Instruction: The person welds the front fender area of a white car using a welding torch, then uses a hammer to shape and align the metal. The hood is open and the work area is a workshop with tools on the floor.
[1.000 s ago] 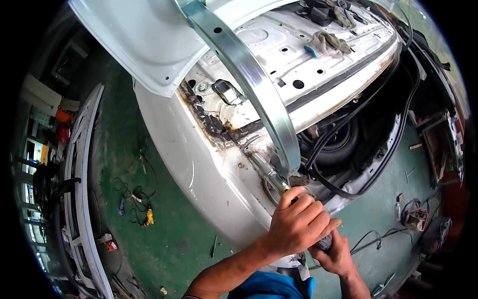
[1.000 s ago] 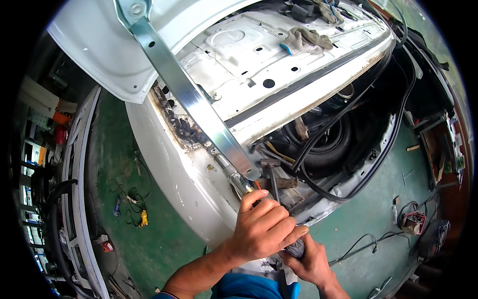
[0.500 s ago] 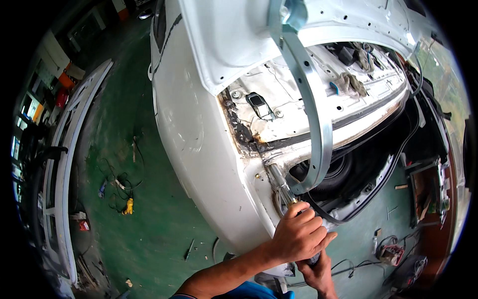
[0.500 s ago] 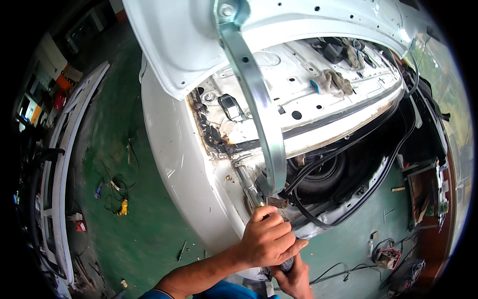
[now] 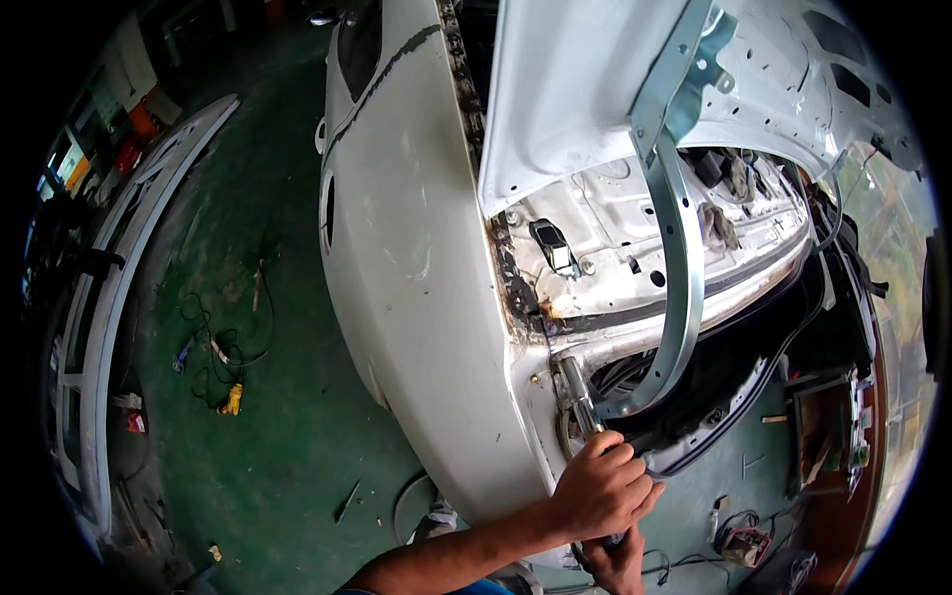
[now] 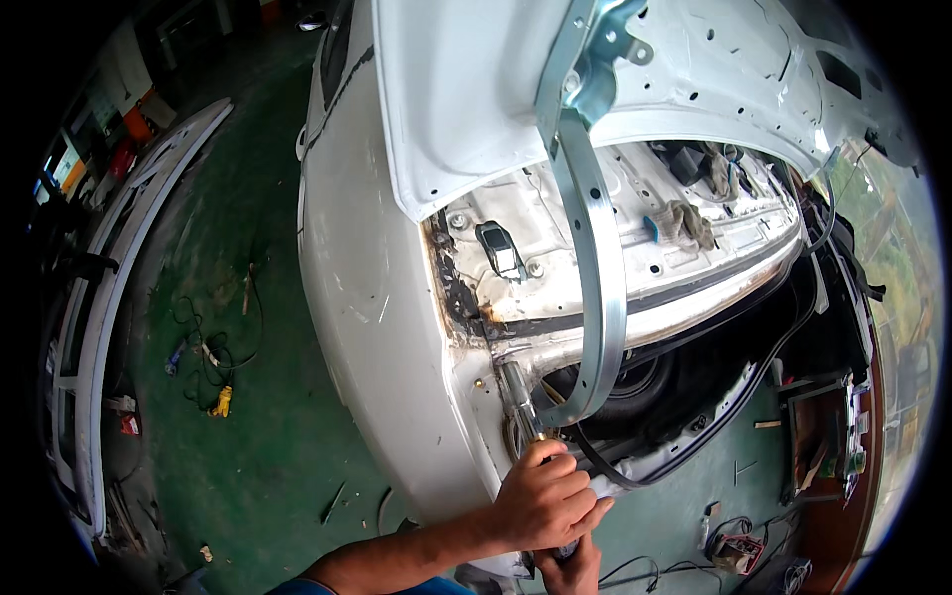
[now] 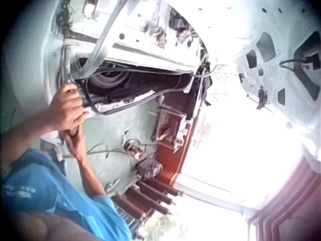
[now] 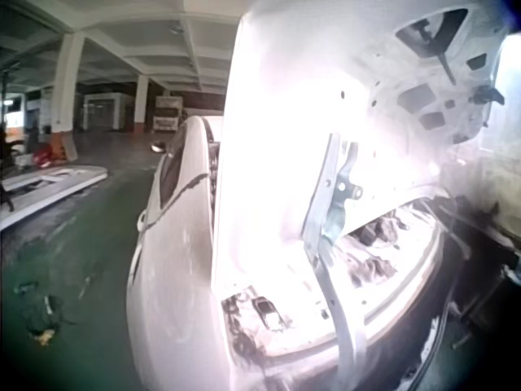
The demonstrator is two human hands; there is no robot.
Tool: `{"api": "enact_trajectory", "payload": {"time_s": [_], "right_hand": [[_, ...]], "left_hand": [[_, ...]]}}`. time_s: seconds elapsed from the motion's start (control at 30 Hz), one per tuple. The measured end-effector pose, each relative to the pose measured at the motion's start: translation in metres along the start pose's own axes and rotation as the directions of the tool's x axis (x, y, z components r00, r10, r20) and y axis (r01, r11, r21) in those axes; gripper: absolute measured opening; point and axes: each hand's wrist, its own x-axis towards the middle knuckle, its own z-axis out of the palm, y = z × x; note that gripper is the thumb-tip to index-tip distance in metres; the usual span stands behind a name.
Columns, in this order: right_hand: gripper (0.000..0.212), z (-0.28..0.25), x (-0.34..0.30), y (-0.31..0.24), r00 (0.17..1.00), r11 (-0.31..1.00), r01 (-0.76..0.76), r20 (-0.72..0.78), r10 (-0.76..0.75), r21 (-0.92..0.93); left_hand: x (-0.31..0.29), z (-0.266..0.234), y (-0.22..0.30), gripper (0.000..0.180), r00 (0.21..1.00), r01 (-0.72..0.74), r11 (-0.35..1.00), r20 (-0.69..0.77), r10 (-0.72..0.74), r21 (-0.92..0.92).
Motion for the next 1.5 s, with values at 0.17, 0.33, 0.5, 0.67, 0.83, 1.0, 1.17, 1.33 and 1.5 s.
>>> {"api": "enact_trajectory", "payload": {"time_s": [0.17,0.33,0.5,0.67,0.83,1.0,1.17,1.33,1.5], "right_hand": [[0.052,0.005,-0.009,0.005,0.995,0.98,-0.098,0.034,0.094,0.176],[0.05,0.005,-0.008,0.004,1.0,0.995,0.006,0.008,-0.007,0.103],[0.05,0.003,-0.008,-0.004,0.999,0.998,0.028,0.035,-0.03,0.058],[0.053,0.001,-0.009,0.006,0.998,0.995,0.011,0.061,-0.017,0.1],[0.054,0.004,-0.009,0.002,0.999,0.99,-0.007,0.04,0.001,0.142],[0.052,0.004,-0.009,0.0,1.0,0.994,-0.001,0.031,-0.003,0.105],[0.049,0.003,-0.009,0.001,1.0,0.996,0.001,0.024,-0.003,0.086],[0.048,0.004,-0.009,-0.002,0.999,0.994,0.002,0.038,-0.006,0.107],[0.053,0.013,-0.011,0.008,0.974,0.917,-0.212,0.002,0.225,0.339]], "left_hand": [[-0.003,0.002,-0.003,0.034,0.999,-0.006,1.0,-0.049,0.006,0.006],[-0.003,0.002,-0.003,0.033,0.999,-0.002,1.0,-0.051,0.002,-0.009],[-0.003,0.001,-0.005,0.034,0.998,-0.008,1.0,-0.068,0.007,-0.015],[-0.002,0.002,-0.005,0.035,0.998,-0.007,1.0,-0.067,0.005,-0.023],[-0.002,0.002,-0.004,0.035,0.998,0.0,1.0,-0.061,-0.001,-0.019],[-0.003,0.002,-0.004,0.035,0.999,0.002,1.0,-0.051,-0.003,-0.024],[-0.002,0.003,-0.004,0.035,0.999,-0.009,1.0,-0.051,0.008,-0.023],[-0.002,-0.001,-0.004,0.035,0.998,-0.011,1.0,-0.056,0.011,0.001],[-0.002,0.002,-0.004,0.036,0.999,-0.006,1.0,-0.032,0.005,-0.011]]}}
